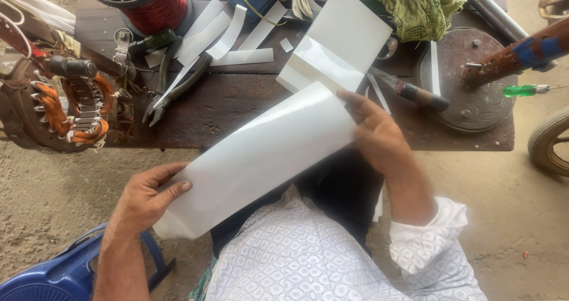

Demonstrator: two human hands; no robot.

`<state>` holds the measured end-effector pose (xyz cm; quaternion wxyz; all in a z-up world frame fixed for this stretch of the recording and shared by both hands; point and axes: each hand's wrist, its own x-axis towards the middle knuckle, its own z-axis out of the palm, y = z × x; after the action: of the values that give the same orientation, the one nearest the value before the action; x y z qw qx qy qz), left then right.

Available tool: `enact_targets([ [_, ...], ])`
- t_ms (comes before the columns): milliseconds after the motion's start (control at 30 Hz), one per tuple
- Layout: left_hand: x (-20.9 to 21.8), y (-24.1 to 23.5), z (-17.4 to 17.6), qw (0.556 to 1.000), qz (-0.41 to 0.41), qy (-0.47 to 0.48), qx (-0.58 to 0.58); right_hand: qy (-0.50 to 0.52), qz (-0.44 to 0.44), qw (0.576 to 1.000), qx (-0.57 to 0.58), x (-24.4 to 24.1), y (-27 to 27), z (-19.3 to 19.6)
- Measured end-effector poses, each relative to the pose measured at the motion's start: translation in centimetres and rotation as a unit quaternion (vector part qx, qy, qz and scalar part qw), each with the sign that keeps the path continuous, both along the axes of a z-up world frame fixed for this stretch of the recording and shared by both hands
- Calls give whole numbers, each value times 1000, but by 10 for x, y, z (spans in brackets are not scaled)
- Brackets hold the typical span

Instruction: The person folds a sheet of white insulation paper on a wooden workbench, then uses a knife to cut it into smaller rectangular pieces. The person repeats the folding and cutting process on another sheet of paper.

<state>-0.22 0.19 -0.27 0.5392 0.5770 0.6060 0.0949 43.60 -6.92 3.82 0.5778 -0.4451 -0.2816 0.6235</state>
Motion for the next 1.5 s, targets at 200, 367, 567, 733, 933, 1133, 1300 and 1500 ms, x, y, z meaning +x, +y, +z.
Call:
enact_targets([
  [200,9,19,27,988,-51,138,44,-330,18,941,-74,-25,15,-4],
  [367,49,5,25,936,-84,152,307,-486,-14,873,44,-46,21,-15],
  [567,142,-20,11,853,-126,-43,504,-534,-19,842,72,-57,28,-17],
  [733,176,-13,4,850,-177,-59,492,-538,-59,828,151,-56,14,-12],
  [933,192,25,2,903,-45,-164,394,-528,-78,838,117,-48,3,-17],
  [1133,224,87,26,969,20,-142,200,-496,-82,855,130,-50,2,-27],
  [1300,257,105,35,987,36,-111,108,-489,-84,859,125,-45,-3,-30],
  [1500,268,106,28,957,92,-241,134,-477,-87,865,130,-42,-1,-35],
])
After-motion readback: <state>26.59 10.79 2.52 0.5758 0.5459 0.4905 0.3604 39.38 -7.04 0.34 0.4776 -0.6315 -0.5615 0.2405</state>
